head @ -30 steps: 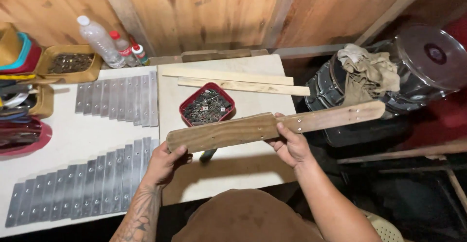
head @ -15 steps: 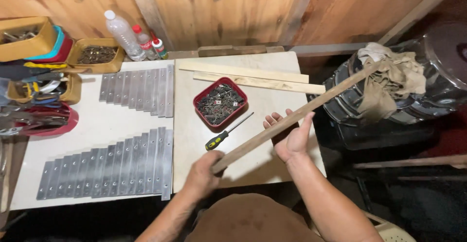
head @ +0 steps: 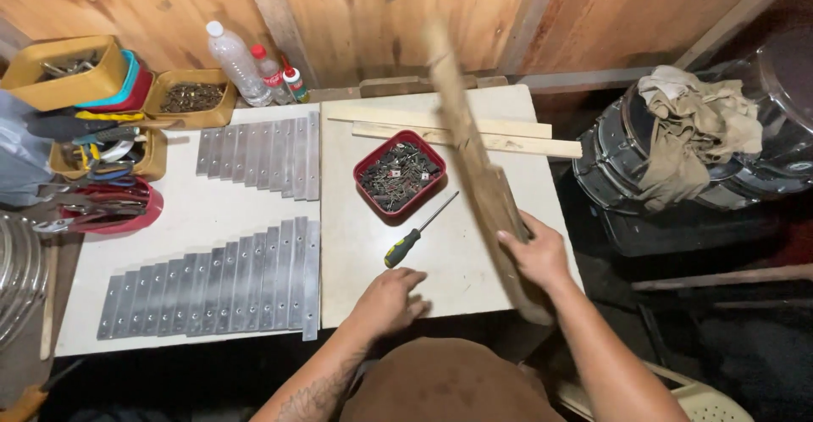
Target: The person handles a wooden plank with a metal bracket, then picks up and aligns two long wooden sticks on a workbench. They move a container of screws and a screwdriver while organizing the wooden components.
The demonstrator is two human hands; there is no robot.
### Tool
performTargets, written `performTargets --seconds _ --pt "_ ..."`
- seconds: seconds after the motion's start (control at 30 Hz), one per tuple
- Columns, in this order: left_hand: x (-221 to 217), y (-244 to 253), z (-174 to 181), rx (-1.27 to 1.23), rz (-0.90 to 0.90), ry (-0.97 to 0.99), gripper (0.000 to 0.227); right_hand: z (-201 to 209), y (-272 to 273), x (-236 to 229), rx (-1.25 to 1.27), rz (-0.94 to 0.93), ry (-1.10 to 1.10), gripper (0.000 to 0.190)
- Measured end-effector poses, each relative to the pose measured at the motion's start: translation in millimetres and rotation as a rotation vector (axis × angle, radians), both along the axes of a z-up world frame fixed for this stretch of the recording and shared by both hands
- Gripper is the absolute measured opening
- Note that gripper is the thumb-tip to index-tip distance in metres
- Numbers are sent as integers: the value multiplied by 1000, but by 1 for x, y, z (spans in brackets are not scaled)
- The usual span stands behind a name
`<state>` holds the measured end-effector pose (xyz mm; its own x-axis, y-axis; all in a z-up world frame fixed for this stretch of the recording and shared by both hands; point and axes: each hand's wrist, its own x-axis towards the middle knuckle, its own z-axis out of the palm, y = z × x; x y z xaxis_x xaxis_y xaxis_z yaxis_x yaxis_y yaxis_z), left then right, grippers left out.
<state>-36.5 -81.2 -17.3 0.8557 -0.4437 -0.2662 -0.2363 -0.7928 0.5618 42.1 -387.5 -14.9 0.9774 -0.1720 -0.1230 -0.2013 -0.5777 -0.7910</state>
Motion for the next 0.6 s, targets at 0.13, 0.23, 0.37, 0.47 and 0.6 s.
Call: performTargets --seconds 0.13,0.23,0.37,0.47,0.6 --pt "-15 22 -24 -31 227 160 55 -8 -36 -31 -151 -2 36 52" --pt "-16 35 -27 -214 469 249 53 -15 -60 -47 -122 69 62 48" --pt "6 50 0 -511 823 303 69 13 -65 -50 -96 176 159 46" --pt "26 61 33 -935 1036 300 72 44 -66 -48 -129 245 246 46" --pt "52 90 13 -1393 1013 229 55 88 -61 -41 -143 341 371 51"
